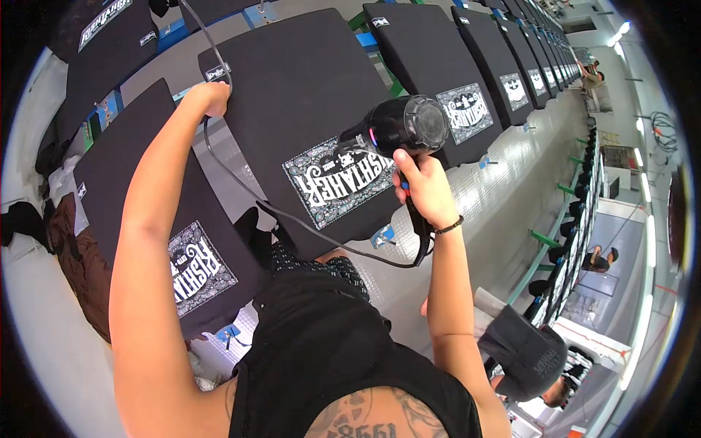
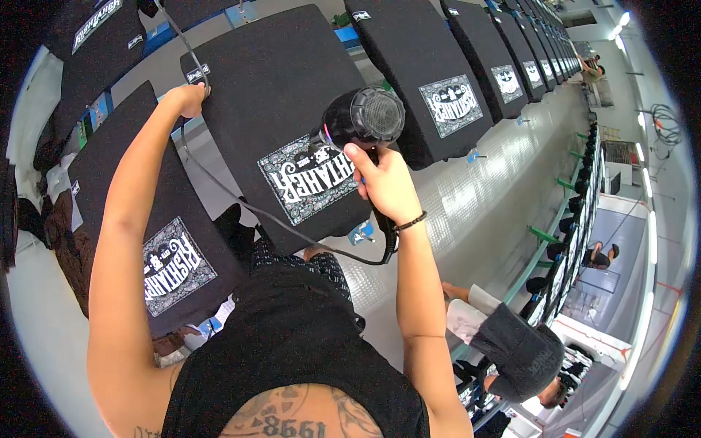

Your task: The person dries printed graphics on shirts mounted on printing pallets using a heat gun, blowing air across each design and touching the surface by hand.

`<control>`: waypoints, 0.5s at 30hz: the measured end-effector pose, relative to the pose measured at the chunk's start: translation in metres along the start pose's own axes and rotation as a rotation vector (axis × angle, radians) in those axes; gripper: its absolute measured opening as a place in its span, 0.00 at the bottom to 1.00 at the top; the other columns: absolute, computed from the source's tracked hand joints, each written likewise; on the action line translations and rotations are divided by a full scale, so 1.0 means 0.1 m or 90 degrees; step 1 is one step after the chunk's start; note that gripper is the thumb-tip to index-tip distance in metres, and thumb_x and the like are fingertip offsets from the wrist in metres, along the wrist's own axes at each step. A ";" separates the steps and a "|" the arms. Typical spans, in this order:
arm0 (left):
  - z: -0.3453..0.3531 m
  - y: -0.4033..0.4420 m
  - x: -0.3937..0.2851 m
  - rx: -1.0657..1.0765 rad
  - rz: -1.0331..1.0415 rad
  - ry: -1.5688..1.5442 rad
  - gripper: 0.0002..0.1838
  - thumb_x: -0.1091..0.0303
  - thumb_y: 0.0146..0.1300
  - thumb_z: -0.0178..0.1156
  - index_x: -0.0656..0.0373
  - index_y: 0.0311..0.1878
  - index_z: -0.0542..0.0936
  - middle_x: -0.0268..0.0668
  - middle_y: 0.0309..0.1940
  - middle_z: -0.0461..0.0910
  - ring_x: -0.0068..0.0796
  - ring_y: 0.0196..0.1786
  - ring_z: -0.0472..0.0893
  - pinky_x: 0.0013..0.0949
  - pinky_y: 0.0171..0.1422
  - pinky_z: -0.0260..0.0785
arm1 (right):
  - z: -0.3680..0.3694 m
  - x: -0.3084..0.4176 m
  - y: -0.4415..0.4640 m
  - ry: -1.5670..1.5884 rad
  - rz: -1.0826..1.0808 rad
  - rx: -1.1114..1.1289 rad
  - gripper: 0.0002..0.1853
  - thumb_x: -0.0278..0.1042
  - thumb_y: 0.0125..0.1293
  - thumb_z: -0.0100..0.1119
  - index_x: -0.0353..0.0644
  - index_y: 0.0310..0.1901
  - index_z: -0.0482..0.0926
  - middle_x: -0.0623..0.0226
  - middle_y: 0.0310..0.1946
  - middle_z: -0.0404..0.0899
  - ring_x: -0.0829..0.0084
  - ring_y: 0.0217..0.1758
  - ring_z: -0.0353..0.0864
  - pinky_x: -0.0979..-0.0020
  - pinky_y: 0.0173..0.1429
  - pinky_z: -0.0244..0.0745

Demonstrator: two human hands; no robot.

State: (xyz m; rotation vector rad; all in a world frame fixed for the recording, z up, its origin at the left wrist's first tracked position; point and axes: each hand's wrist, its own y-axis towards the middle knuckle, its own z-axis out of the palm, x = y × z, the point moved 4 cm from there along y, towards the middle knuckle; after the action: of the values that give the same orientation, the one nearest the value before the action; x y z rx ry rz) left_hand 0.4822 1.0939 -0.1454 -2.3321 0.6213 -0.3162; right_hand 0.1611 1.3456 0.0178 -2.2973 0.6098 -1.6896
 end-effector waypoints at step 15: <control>0.01 -0.04 -0.08 0.020 -0.016 -0.003 0.40 0.73 0.58 0.51 0.74 0.75 0.52 0.58 0.60 0.76 0.53 0.62 0.78 0.47 0.62 0.73 | -0.34 -0.31 -0.33 -0.049 0.045 -0.020 0.19 0.46 0.72 0.60 0.37 0.33 0.74 0.73 0.20 0.73 0.82 0.18 0.70 0.76 0.24 0.65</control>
State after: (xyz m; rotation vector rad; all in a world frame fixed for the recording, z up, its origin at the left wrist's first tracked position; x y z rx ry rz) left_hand 0.4770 1.1011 -0.1436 -2.3118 0.5819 -0.3300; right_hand 0.1276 1.3912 0.0155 -2.3218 0.6967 -1.5623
